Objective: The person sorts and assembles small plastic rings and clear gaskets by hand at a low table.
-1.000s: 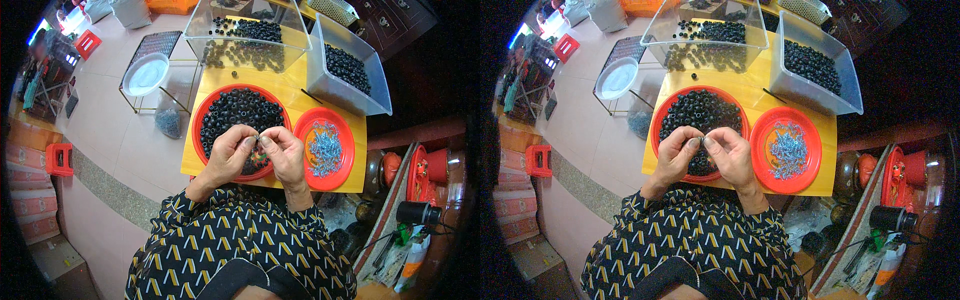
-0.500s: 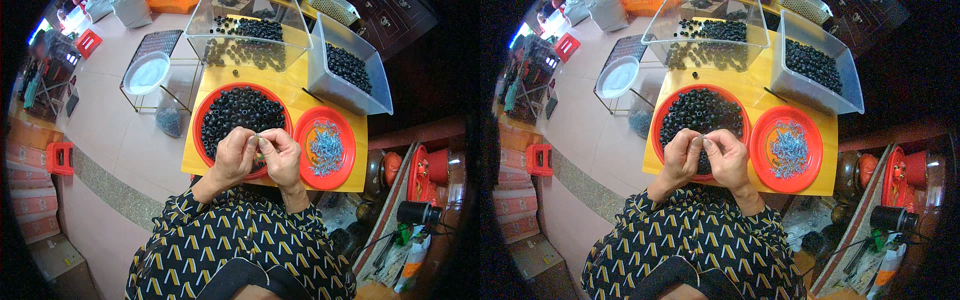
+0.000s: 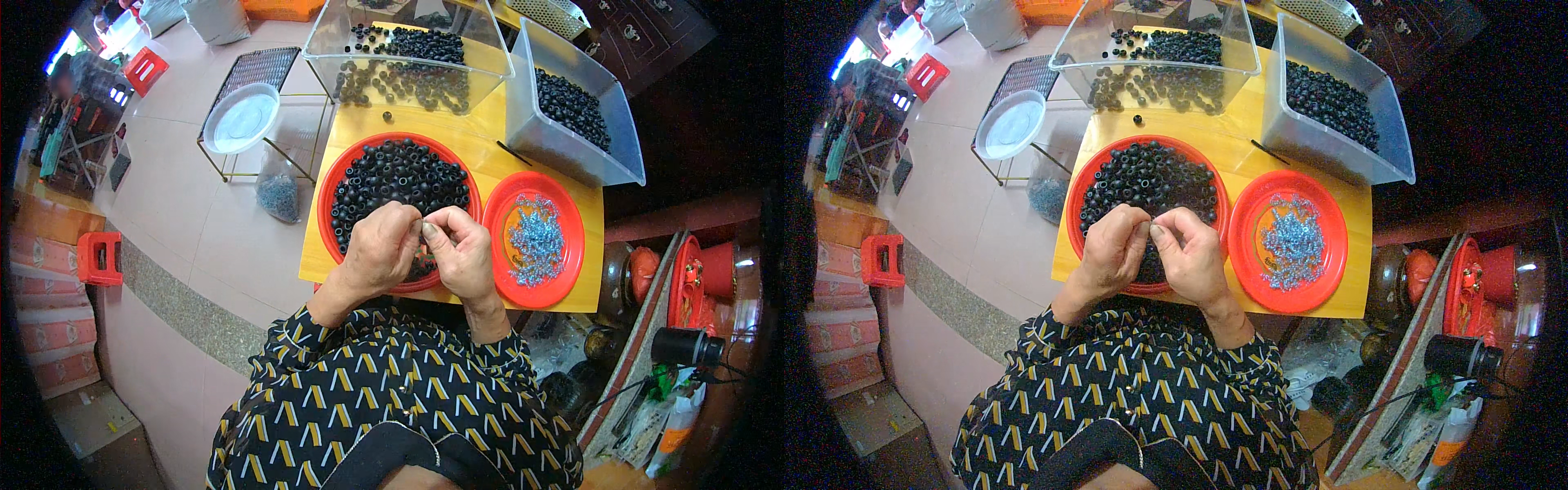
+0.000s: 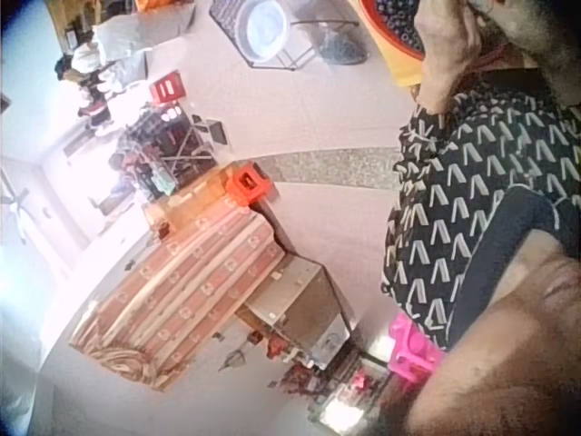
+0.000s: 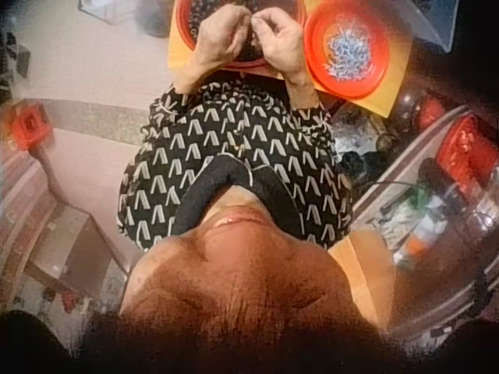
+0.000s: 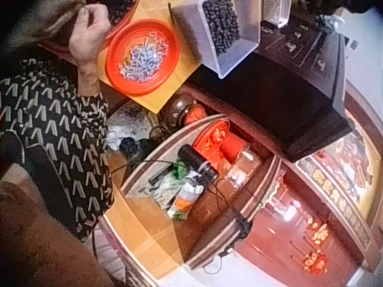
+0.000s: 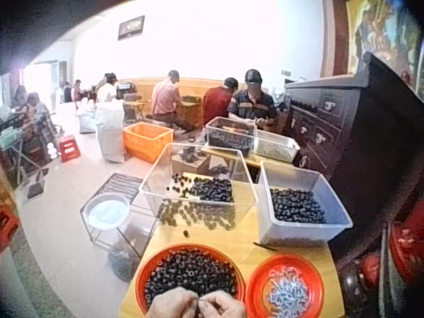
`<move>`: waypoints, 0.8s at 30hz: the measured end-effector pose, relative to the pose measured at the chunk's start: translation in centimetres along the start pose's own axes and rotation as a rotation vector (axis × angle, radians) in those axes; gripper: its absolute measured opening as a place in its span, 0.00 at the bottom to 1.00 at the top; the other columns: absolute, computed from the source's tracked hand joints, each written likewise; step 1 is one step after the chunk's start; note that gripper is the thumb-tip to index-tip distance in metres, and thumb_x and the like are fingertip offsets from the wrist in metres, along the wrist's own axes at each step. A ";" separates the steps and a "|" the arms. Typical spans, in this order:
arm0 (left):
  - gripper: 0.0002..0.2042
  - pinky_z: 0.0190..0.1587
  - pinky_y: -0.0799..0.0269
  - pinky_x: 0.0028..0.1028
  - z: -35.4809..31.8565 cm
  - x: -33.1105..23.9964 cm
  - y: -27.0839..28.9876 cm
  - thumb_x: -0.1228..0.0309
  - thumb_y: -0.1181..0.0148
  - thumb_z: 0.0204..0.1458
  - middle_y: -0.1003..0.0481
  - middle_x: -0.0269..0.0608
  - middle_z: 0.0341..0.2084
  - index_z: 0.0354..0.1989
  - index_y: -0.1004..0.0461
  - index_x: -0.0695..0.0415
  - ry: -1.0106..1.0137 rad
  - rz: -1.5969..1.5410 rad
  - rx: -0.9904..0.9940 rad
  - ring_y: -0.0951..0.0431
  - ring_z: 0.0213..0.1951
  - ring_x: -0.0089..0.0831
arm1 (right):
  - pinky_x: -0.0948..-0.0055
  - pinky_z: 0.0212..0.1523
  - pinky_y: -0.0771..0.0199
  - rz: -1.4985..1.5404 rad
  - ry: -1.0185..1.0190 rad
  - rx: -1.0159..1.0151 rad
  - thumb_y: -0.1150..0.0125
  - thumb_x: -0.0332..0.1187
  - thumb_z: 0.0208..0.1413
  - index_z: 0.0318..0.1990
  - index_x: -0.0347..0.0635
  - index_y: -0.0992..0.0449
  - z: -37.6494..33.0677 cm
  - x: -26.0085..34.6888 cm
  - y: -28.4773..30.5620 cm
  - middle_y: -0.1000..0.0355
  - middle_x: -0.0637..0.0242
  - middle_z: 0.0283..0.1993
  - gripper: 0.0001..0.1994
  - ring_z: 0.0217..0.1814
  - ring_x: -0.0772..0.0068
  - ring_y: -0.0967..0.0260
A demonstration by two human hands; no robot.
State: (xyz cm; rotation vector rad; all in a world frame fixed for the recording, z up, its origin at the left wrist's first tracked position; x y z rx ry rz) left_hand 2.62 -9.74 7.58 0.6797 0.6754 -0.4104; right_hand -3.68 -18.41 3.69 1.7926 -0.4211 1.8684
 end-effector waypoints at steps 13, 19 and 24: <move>0.05 0.23 0.37 0.26 -1.7 4.1 -0.5 0.76 0.52 0.52 0.34 0.40 0.17 0.26 0.33 0.63 0.414 -0.436 -0.104 0.33 0.19 0.27 | 0.80 0.27 0.38 0.065 0.009 -0.032 0.50 0.31 0.57 0.29 0.35 0.31 0.3 -0.6 -0.3 0.36 0.69 0.25 0.09 0.27 0.81 0.40; 0.03 0.22 0.36 0.30 -0.9 1.6 0.5 0.80 0.51 0.49 0.33 0.46 0.17 0.24 0.33 0.63 0.150 -0.149 -0.099 0.30 0.19 0.38 | 0.77 0.24 0.40 -0.096 0.050 0.001 0.49 0.30 0.56 0.27 0.35 0.32 0.4 0.8 -1.0 0.37 0.65 0.22 0.09 0.25 0.80 0.41; 0.07 0.20 0.38 0.27 -1.2 3.4 0.5 0.77 0.53 0.51 0.34 0.40 0.14 0.22 0.34 0.63 0.344 -0.307 -0.120 0.32 0.17 0.30 | 0.72 0.25 0.36 -0.230 0.208 -0.059 0.48 0.26 0.53 0.27 0.34 0.32 0.5 2.2 -1.3 0.35 0.59 0.23 0.05 0.25 0.66 0.35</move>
Point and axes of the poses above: each hand's wrist, its own z-axis towards the middle knuckle, its own y-axis out of the back of the hand, x = y × z, the point moved 10 cm from there along z, towards the middle knuckle
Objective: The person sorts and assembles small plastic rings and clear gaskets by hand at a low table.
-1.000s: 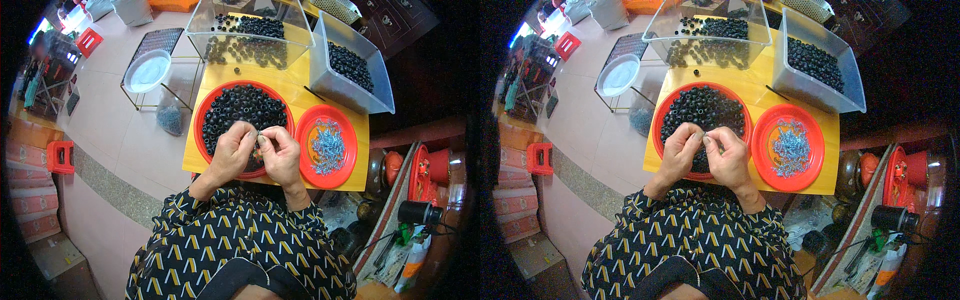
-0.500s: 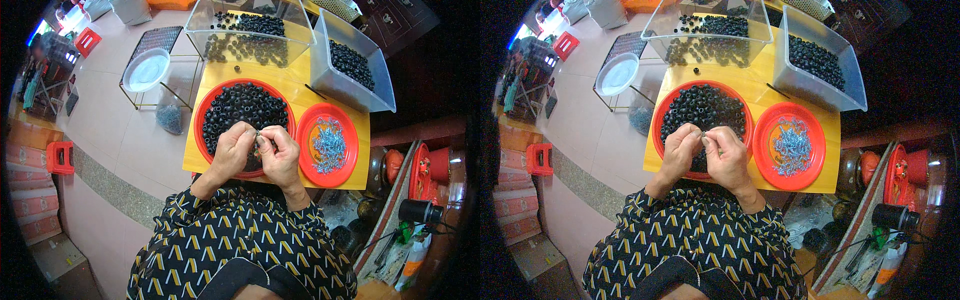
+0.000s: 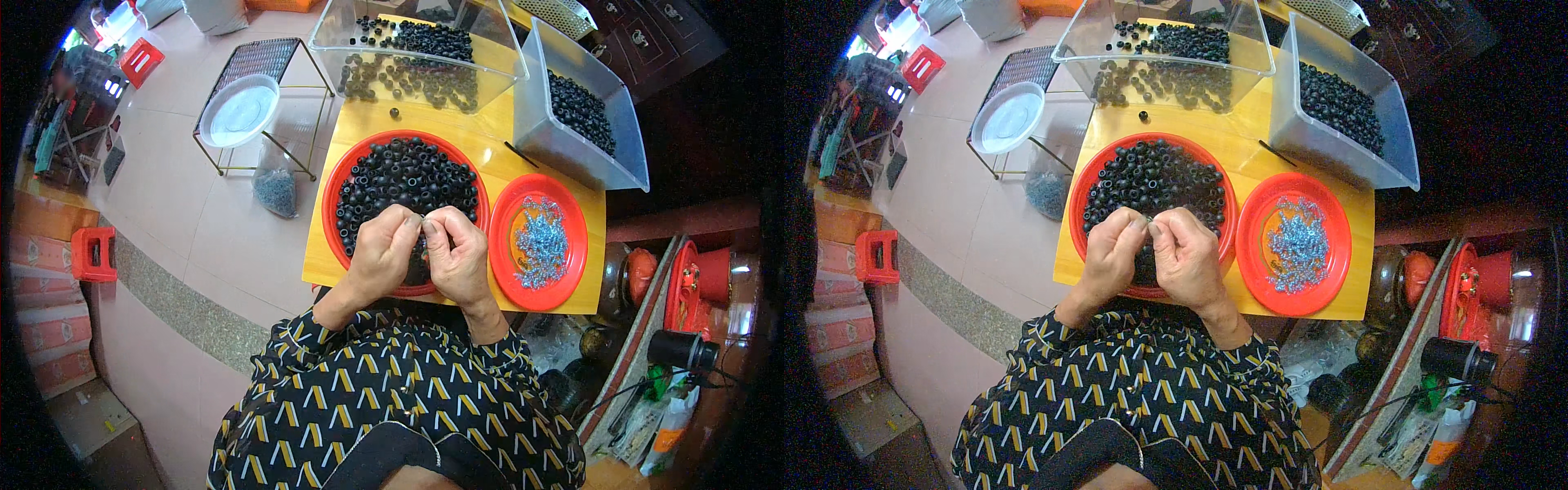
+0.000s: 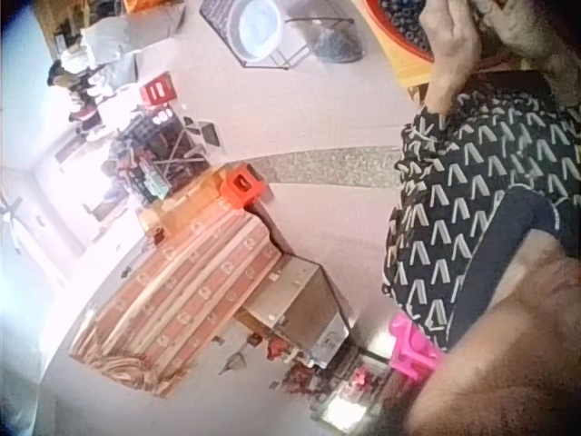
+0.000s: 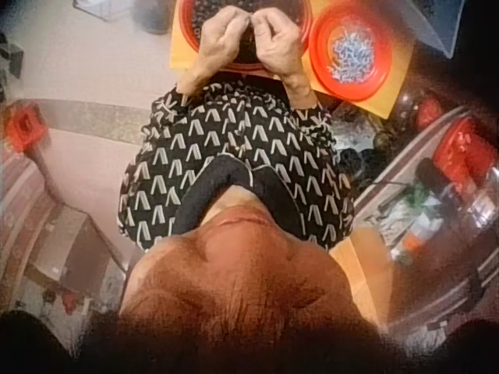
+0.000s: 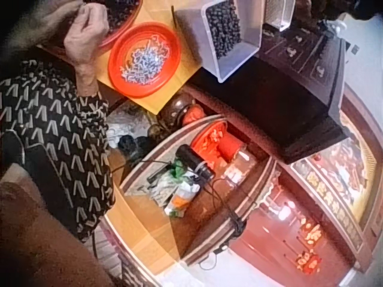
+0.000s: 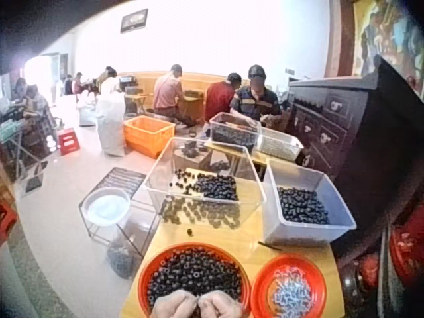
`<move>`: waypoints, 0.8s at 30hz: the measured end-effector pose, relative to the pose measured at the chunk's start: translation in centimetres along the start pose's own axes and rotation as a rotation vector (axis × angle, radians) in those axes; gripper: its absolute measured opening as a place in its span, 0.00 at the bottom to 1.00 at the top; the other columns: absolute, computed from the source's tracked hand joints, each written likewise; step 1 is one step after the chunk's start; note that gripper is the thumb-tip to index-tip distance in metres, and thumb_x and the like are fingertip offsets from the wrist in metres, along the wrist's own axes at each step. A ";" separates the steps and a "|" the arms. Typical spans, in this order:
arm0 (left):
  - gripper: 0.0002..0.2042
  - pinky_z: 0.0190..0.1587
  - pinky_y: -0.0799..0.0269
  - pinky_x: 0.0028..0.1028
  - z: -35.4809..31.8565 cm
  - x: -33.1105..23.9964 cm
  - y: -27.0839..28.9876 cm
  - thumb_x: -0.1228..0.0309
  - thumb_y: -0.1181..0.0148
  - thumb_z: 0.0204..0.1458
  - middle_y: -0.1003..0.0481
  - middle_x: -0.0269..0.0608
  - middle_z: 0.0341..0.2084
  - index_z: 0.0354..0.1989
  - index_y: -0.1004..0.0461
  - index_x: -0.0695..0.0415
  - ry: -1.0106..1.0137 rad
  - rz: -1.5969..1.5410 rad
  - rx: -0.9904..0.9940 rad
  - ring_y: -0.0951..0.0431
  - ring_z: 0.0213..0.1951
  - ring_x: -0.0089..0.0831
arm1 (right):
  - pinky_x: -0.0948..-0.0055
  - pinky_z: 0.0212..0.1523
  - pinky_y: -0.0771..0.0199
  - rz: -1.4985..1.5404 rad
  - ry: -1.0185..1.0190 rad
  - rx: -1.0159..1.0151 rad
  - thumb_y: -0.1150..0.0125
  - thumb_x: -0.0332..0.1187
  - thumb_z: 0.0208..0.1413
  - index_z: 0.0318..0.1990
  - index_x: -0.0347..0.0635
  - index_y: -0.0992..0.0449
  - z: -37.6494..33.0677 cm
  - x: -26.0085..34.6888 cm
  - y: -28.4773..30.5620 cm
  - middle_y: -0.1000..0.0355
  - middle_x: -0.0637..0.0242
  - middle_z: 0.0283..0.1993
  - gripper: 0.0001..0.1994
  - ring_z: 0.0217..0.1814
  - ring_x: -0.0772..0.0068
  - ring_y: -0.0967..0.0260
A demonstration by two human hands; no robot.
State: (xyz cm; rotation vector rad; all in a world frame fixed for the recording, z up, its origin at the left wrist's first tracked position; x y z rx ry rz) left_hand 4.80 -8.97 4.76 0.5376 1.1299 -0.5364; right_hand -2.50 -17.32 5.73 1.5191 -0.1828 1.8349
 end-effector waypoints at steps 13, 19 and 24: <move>0.11 0.13 0.58 0.20 -1.7 6.5 -3.3 0.73 0.57 0.49 0.47 0.26 0.09 0.15 0.41 0.54 0.945 -1.046 0.181 0.52 0.10 0.17 | 0.65 0.30 0.34 -0.276 0.396 -0.008 0.45 0.19 0.41 0.31 0.33 0.31 1.1 2.8 -1.2 0.34 0.55 0.29 0.07 0.30 0.55 0.36; 0.11 0.13 0.59 0.20 -2.5 6.5 -3.3 0.70 0.59 0.50 0.48 0.26 0.08 0.15 0.41 0.54 1.085 -1.212 0.263 0.53 0.10 0.17 | 0.66 0.31 0.32 -0.265 0.481 0.015 0.45 0.16 0.38 0.34 0.32 0.30 1.5 3.3 -1.5 0.33 0.54 0.31 0.11 0.31 0.53 0.35; 0.11 0.13 0.56 0.18 -0.6 5.7 0.0 0.73 0.55 0.49 0.44 0.25 0.10 0.15 0.38 0.56 0.724 -0.750 0.170 0.49 0.12 0.14 | 0.75 0.31 0.32 0.227 -0.104 0.252 0.46 0.22 0.50 0.34 0.33 0.30 1.9 -1.3 -2.9 0.32 0.63 0.29 0.04 0.30 0.75 0.34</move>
Point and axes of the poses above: each hand's wrist, its own z-axis towards the middle knuckle, its own y-axis out of the back of the hand, x = y × z, the point moved 10 cm from there along z, towards the middle knuckle
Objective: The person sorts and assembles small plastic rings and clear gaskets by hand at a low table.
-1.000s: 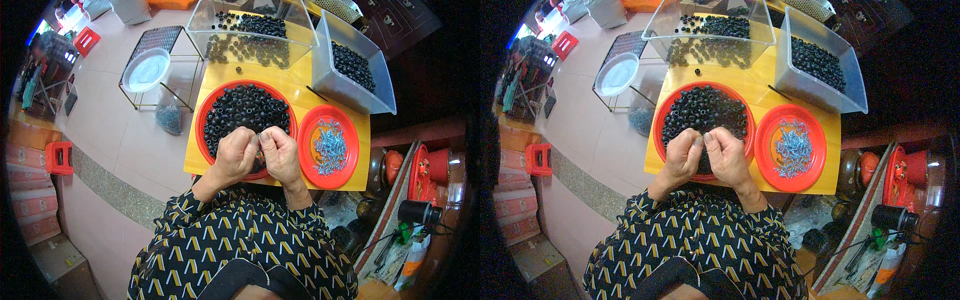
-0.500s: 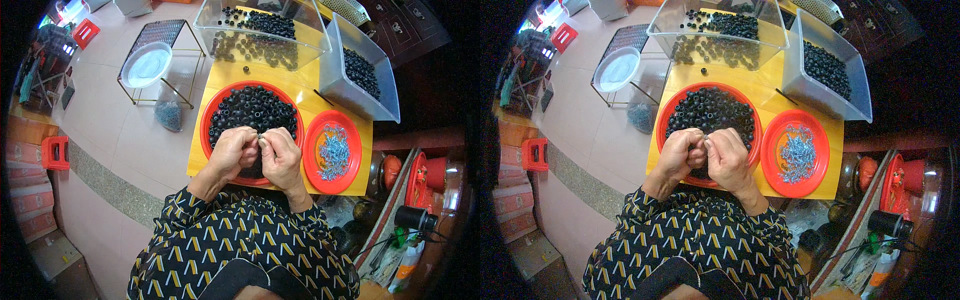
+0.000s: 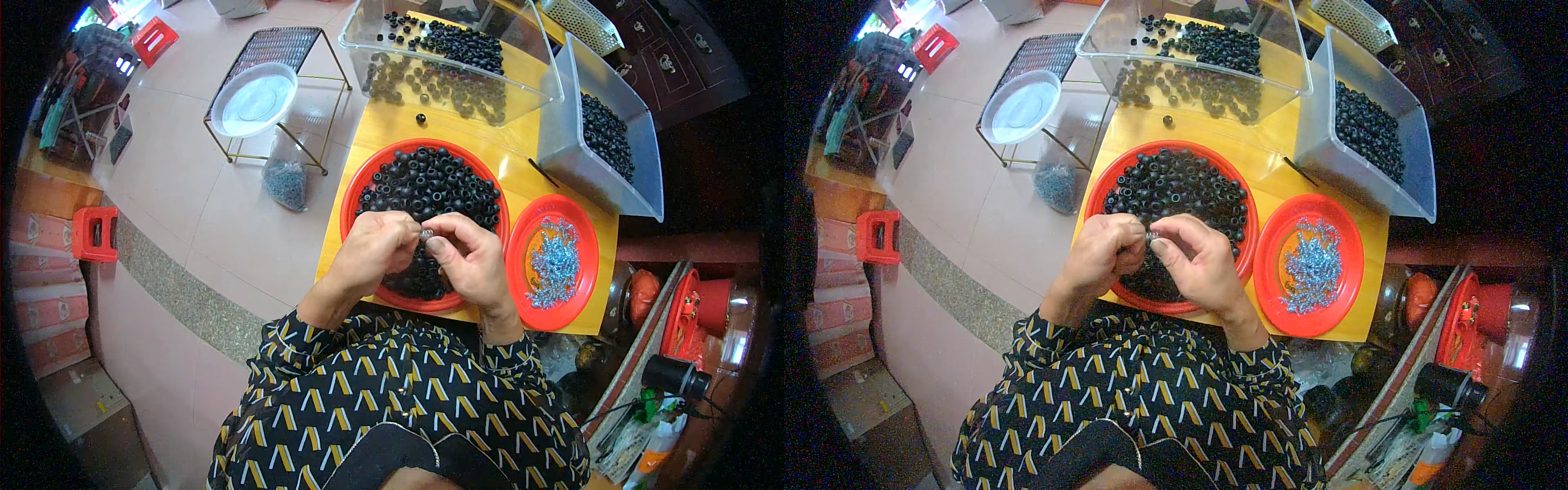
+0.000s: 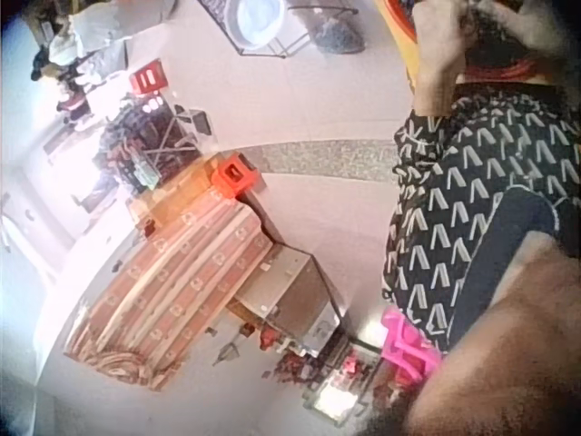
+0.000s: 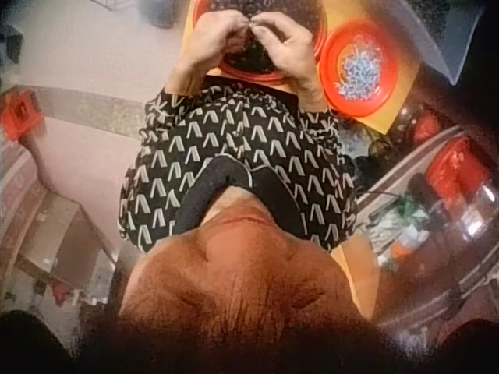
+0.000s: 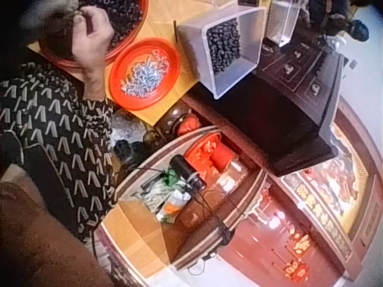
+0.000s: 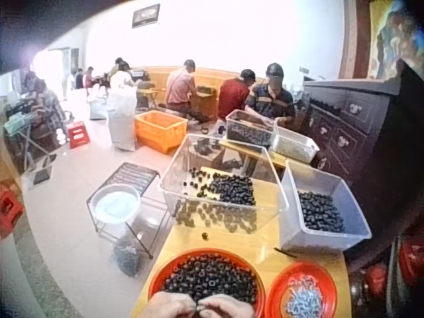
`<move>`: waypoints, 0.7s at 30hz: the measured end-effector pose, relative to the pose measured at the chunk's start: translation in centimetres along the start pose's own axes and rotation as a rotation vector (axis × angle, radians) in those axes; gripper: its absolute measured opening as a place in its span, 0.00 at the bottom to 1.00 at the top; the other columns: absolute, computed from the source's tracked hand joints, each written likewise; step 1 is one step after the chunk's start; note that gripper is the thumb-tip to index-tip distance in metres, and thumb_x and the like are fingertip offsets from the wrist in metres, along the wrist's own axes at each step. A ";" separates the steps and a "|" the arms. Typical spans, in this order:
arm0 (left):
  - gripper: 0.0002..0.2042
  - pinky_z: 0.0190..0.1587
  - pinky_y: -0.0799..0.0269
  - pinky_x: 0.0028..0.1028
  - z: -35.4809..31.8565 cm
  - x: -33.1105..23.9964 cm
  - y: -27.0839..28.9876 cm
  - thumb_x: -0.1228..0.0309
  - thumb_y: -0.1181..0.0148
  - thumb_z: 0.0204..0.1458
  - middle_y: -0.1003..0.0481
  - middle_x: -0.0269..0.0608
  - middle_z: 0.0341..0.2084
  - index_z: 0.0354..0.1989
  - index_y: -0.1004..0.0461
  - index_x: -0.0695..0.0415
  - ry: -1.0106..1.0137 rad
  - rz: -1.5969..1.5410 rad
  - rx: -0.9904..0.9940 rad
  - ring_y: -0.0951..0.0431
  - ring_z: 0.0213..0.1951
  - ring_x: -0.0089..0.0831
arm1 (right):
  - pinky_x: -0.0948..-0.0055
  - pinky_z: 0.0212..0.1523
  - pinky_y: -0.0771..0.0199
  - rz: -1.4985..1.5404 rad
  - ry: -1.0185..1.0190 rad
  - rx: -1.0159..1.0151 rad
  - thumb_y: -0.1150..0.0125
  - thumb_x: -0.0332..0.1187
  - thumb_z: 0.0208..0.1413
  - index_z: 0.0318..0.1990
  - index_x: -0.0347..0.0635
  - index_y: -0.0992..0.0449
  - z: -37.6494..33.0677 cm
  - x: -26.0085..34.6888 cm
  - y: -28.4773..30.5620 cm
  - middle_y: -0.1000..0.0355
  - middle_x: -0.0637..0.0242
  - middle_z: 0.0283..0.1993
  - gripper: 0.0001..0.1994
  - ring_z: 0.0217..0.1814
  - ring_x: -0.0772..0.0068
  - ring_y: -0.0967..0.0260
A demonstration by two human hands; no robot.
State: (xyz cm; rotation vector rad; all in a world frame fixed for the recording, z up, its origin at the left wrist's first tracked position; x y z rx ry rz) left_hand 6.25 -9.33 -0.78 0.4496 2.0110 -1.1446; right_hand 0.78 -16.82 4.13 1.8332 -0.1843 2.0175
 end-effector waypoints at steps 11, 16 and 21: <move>0.11 0.17 0.46 0.19 -1.3 -1.5 -2.5 0.74 0.57 0.49 0.38 0.28 0.11 0.16 0.34 0.61 -0.248 0.545 0.016 0.42 0.16 0.14 | 0.79 0.26 0.38 0.057 -0.091 0.097 0.49 0.33 0.56 0.27 0.36 0.32 -1.3 -0.2 0.4 0.36 0.69 0.22 0.10 0.24 0.80 0.41; 0.10 0.13 0.55 0.19 -0.5 1.8 -2.6 0.76 0.58 0.45 0.44 0.28 0.09 0.12 0.40 0.57 0.101 0.109 0.004 0.49 0.12 0.15 | 0.74 0.28 0.35 -0.162 0.080 -0.064 0.46 0.27 0.51 0.30 0.36 0.32 -2.5 1.8 1.9 0.34 0.62 0.25 0.04 0.27 0.68 0.34; 0.10 0.13 0.60 0.19 -0.3 3.5 -2.0 0.76 0.58 0.43 0.46 0.26 0.09 0.11 0.42 0.55 0.213 0.026 -0.012 0.53 0.10 0.15 | 0.72 0.32 0.32 -0.164 0.362 -0.050 0.43 0.19 0.44 0.32 0.36 0.32 -3.1 4.7 2.0 0.34 0.58 0.30 0.07 0.31 0.61 0.33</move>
Point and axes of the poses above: each hand's wrist, its own z-axis towards the middle knuckle, its own y-axis out of the back of the hand, x = y × z, the point moved 10 cm from there along z, towards the middle knuckle
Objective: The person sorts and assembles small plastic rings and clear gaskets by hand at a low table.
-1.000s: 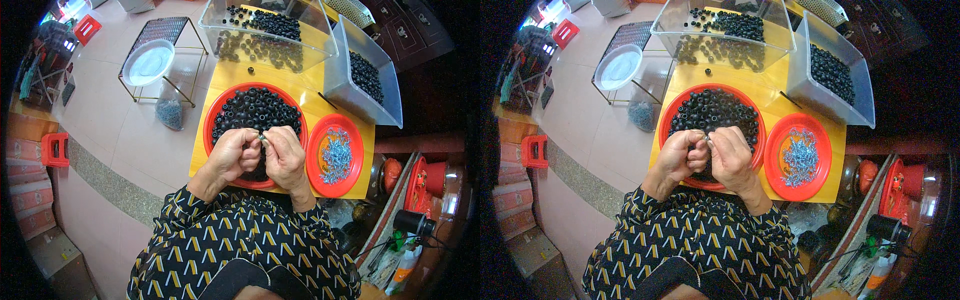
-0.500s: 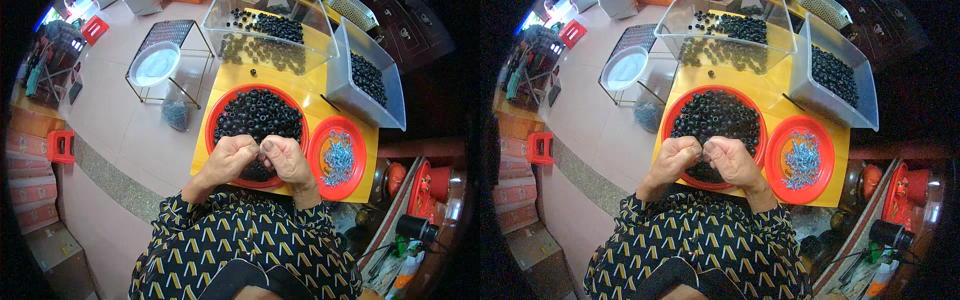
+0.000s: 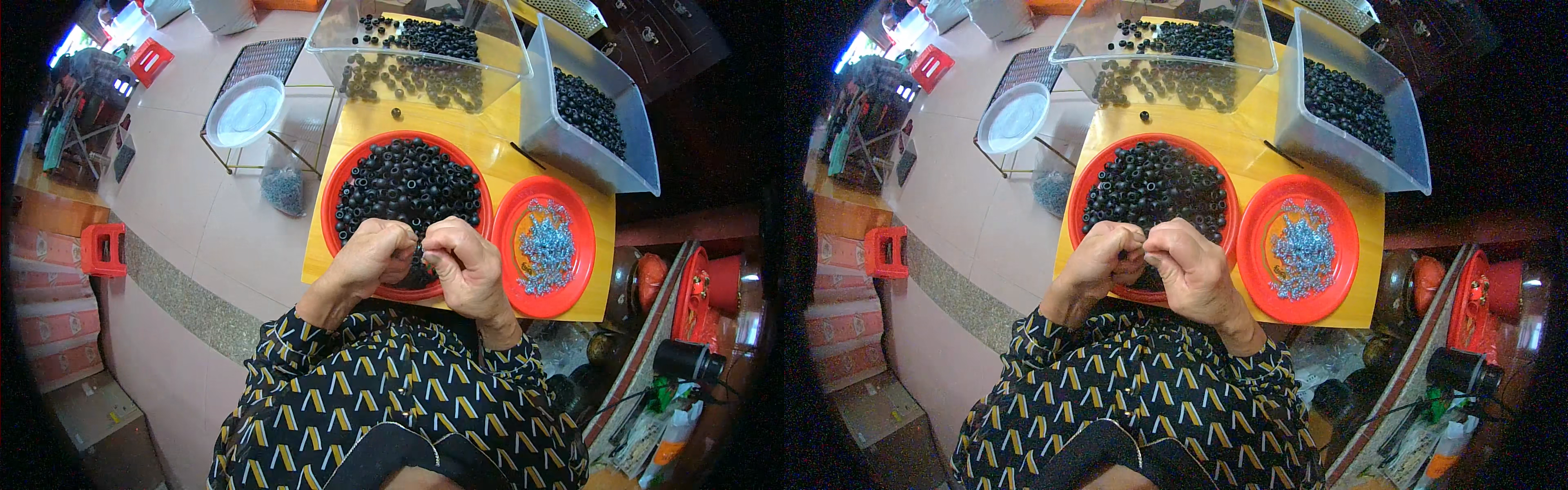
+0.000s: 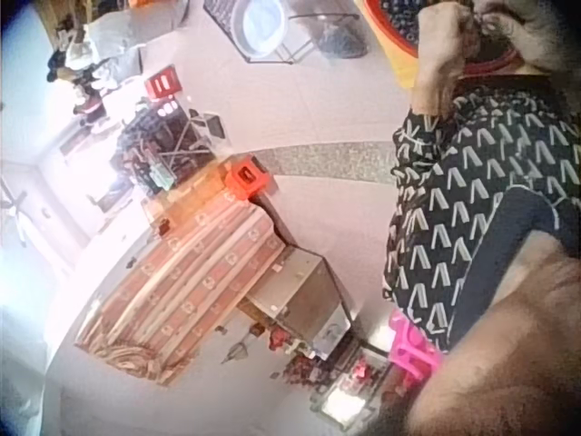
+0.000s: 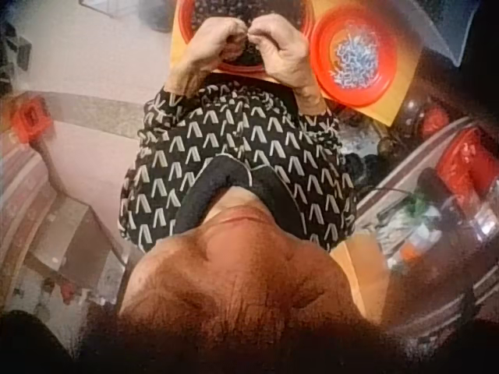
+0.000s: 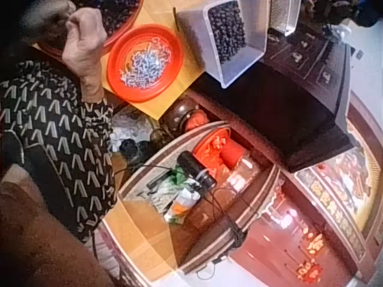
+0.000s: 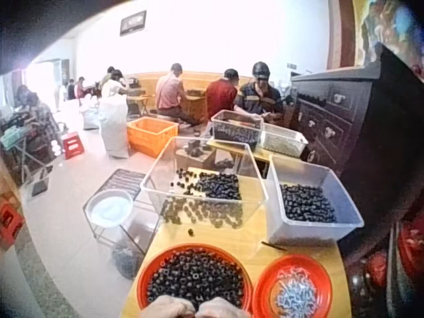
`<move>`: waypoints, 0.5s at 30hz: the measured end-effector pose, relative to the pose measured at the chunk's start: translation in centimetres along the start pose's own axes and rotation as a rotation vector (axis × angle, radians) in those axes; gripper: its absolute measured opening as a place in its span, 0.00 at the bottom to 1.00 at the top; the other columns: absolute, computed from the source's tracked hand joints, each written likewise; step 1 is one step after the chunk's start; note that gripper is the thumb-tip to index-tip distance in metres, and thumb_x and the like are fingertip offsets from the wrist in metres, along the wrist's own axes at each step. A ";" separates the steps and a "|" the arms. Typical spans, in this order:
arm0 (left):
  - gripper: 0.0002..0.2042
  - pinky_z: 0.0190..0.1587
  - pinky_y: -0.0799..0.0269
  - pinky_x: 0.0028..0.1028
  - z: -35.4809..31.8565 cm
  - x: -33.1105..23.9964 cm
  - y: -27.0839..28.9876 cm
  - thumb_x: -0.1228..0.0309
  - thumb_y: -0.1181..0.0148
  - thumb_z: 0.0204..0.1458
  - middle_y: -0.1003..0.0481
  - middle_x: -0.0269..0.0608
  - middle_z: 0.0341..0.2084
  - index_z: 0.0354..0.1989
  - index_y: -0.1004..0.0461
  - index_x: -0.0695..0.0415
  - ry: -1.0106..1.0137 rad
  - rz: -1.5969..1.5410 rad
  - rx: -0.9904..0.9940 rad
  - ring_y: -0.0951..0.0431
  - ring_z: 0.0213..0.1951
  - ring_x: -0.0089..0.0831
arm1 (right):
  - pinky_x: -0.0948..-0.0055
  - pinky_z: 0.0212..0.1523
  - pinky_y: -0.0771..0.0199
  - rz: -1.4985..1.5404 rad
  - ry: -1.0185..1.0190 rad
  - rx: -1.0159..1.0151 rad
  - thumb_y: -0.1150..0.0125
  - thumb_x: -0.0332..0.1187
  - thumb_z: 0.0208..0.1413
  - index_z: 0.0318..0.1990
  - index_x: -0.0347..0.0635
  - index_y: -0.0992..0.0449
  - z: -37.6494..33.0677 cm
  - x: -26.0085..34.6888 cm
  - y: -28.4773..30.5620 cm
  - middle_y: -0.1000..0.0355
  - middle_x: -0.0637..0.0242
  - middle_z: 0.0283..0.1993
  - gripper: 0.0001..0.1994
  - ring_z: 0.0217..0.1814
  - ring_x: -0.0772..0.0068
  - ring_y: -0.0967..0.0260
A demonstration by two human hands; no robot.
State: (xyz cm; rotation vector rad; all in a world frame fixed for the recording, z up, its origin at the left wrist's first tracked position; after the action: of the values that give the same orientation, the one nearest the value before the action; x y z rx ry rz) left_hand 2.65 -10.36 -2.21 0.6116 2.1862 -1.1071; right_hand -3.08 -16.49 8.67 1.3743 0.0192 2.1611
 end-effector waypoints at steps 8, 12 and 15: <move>0.07 0.21 0.36 0.33 -3.6 -8.1 -0.8 0.74 0.46 0.45 0.33 0.44 0.15 0.18 0.34 0.60 -0.895 1.113 -0.453 0.30 0.19 0.37 | 0.83 0.36 0.36 0.303 -0.335 -0.148 0.47 0.20 0.51 0.35 0.34 0.32 -2.4 -3.8 1.6 0.36 0.67 0.34 0.04 0.34 0.81 0.38; 0.05 0.22 0.34 0.36 -3.9 -8.5 -2.0 0.73 0.43 0.42 0.31 0.44 0.16 0.22 0.32 0.58 -1.051 1.438 -0.534 0.29 0.20 0.42 | 0.82 0.33 0.35 0.199 -0.344 -0.103 0.46 0.20 0.50 0.35 0.34 0.31 -2.9 -3.8 1.5 0.34 0.66 0.32 0.05 0.32 0.80 0.36; 0.05 0.22 0.33 0.36 -3.4 -8.2 -1.3 0.72 0.42 0.42 0.31 0.44 0.17 0.23 0.32 0.58 -1.013 1.489 -0.571 0.28 0.21 0.42 | 0.79 0.30 0.35 -0.003 -0.151 -0.014 0.44 0.19 0.46 0.34 0.33 0.30 -1.0 -0.1 1.8 0.33 0.66 0.30 0.06 0.28 0.74 0.36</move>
State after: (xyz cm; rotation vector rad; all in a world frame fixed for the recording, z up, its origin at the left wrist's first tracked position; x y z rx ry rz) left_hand 6.61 -9.30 5.79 0.8533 0.6438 0.1062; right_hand -4.76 -17.75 8.69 1.5246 -0.0518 2.0458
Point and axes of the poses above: each hand's wrist, its own z-axis towards the middle knuckle, its own y-axis out of the back of the hand, x = y × z, the point moved 10 cm from there along z, towards the middle knuckle
